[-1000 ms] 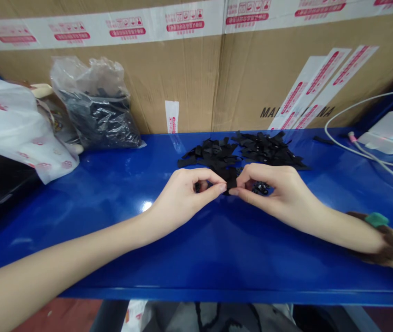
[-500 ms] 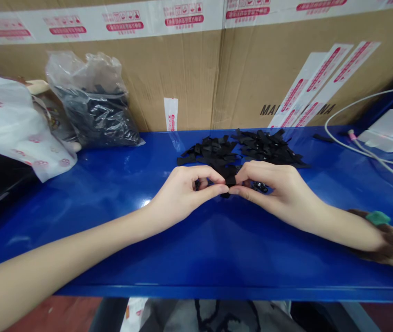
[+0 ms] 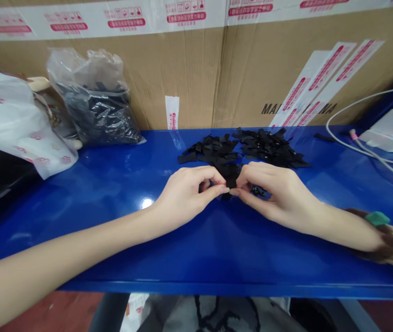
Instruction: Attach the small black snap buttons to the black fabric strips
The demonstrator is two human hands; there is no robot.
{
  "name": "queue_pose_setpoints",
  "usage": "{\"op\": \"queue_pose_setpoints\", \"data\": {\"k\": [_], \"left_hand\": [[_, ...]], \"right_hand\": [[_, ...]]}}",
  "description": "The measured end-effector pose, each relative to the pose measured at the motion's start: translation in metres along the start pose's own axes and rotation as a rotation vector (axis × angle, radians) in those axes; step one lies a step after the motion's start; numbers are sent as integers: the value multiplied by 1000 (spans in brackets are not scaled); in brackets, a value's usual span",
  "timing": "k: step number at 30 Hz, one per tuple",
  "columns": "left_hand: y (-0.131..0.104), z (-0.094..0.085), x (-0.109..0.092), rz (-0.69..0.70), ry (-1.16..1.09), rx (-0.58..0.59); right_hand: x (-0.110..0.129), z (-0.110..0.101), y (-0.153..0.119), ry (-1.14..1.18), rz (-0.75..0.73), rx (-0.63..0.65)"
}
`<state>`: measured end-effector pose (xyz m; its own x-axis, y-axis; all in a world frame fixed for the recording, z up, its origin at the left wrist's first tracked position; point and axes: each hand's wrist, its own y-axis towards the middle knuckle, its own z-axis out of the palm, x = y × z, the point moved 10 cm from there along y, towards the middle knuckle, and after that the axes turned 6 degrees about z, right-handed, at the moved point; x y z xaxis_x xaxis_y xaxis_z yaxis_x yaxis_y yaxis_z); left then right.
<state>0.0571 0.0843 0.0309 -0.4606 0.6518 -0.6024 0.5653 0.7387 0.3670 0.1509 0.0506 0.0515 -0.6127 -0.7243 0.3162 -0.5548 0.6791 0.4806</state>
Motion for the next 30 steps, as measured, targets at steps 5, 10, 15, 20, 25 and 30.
{"op": "queue_pose_setpoints", "data": {"k": [5, 10, 15, 20, 25, 30], "left_hand": [[-1, 3, -2, 9, 27, 13], [-2, 2, -5, 37, 37, 21], [-1, 3, -10, 70, 27, 30], [-2, 3, -11, 104, -3, 20], [-2, -3, -6, 79, 18, -25], [0, -7, -12, 111, 88, -38]], "right_hand": [[1, 0, -1, 25, -7, 7], [3, 0, -1, 51, -19, 28], [5, 1, -1, 53, -38, 26], [6, 0, -1, 67, -56, 14], [-1, -3, -1, 35, -49, -7], [2, -9, -3, -60, -113, -59]]}}
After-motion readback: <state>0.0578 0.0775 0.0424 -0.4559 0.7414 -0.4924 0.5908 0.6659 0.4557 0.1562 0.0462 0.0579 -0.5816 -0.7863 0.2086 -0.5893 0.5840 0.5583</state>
